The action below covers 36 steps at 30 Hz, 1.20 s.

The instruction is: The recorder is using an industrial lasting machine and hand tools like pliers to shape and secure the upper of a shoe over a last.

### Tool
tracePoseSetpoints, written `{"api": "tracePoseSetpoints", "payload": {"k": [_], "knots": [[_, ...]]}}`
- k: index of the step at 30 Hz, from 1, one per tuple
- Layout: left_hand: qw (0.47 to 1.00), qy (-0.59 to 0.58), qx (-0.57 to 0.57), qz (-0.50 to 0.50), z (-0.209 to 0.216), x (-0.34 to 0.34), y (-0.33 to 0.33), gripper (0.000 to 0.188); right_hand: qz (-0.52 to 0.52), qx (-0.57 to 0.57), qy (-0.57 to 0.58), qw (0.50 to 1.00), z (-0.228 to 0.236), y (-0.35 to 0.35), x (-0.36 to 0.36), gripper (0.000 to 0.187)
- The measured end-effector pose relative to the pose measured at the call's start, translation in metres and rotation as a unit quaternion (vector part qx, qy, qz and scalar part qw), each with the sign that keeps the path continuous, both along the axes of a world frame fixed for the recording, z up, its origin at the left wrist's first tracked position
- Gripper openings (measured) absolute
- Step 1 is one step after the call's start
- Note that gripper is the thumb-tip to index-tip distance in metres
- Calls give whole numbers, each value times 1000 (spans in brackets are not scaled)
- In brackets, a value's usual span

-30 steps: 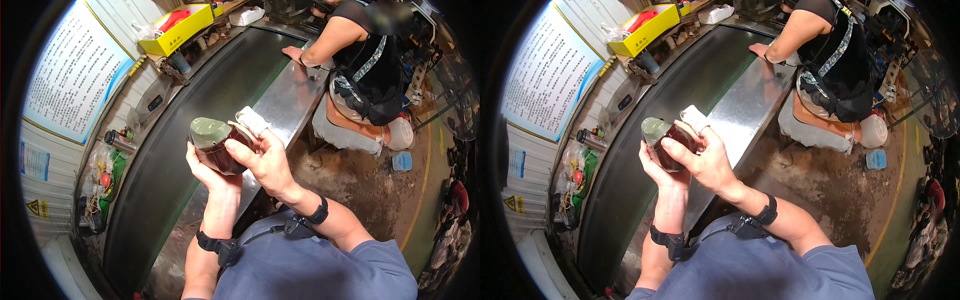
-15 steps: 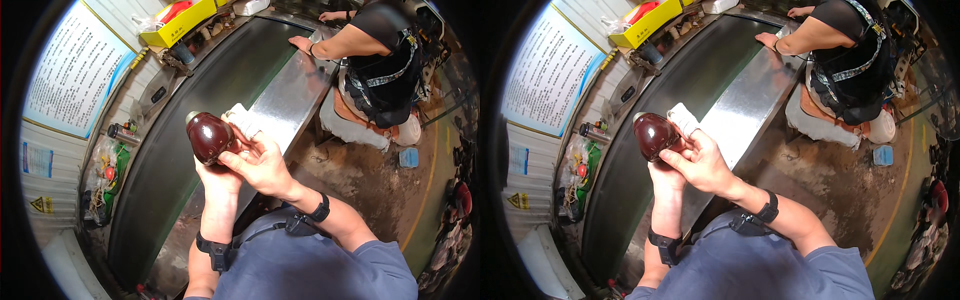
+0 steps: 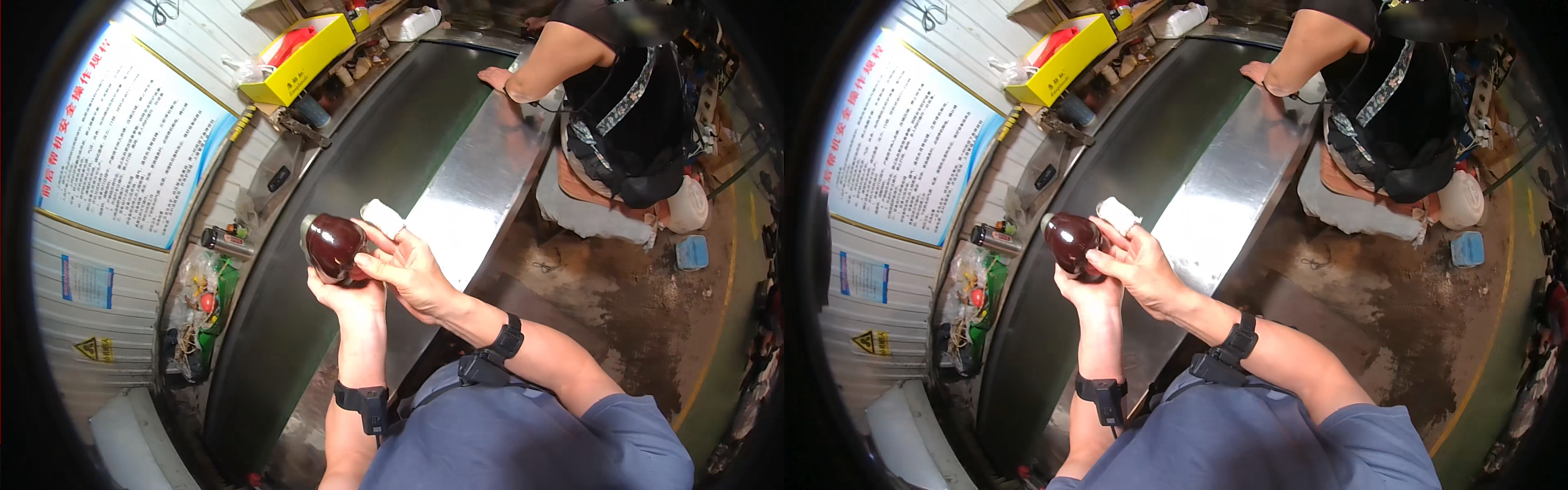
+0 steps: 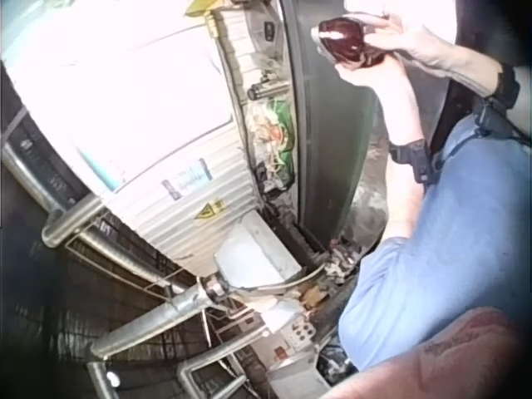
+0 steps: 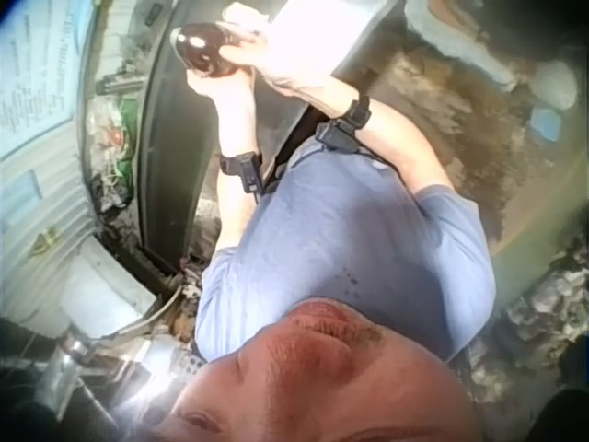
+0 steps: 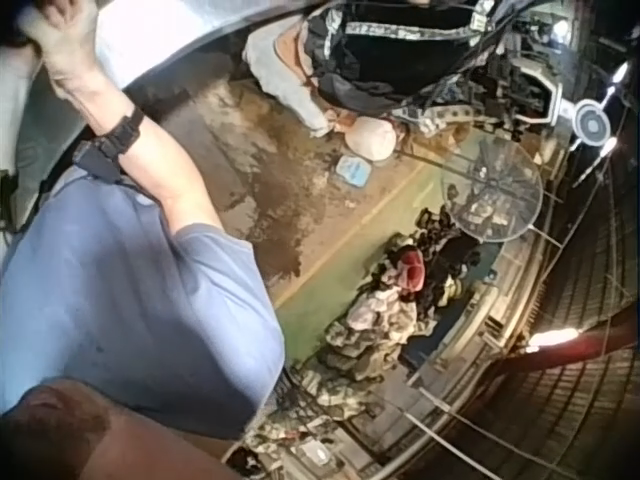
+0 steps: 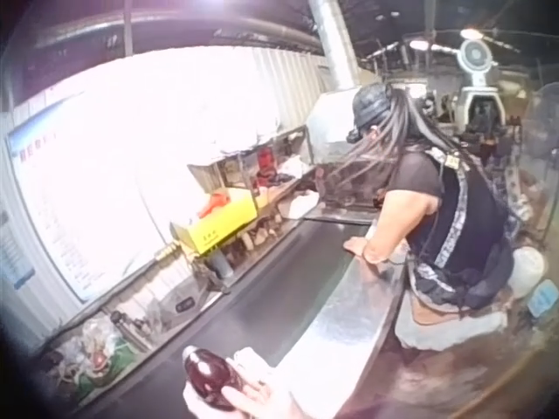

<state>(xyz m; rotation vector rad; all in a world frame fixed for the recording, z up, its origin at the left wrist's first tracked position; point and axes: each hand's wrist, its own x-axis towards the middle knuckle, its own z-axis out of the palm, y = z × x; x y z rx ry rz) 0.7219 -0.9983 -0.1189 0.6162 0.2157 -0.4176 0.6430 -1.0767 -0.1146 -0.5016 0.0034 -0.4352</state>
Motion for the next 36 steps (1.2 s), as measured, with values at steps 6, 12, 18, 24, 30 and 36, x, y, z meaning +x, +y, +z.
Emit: {"api": "tracePoseSetpoints", "payload": {"k": [6, 12, 18, 24, 30, 36], "knots": [[991, 25, 68, 113, 13, 4, 6, 55, 77, 82, 15, 994, -9, 9, 14, 63], [979, 12, 72, 190, -5, 11, 21, 56, 125, 136, 21, 983, -18, 18, 24, 61], [970, 9, 83, 228, 6, 11, 17, 60, 173, 138, 24, 975, -18, 15, 35, 55], [967, -8, 76, 241, 1, 18, 21, 63, 187, 157, 21, 969, -14, 14, 41, 56], [968, 27, 80, 238, 3, 15, 5, 66, 161, 149, 46, 975, -17, 4, 40, 56], [969, 41, 81, 232, -2, 12, -1, 64, 129, 135, 66, 980, -11, 2, 30, 61]]}}
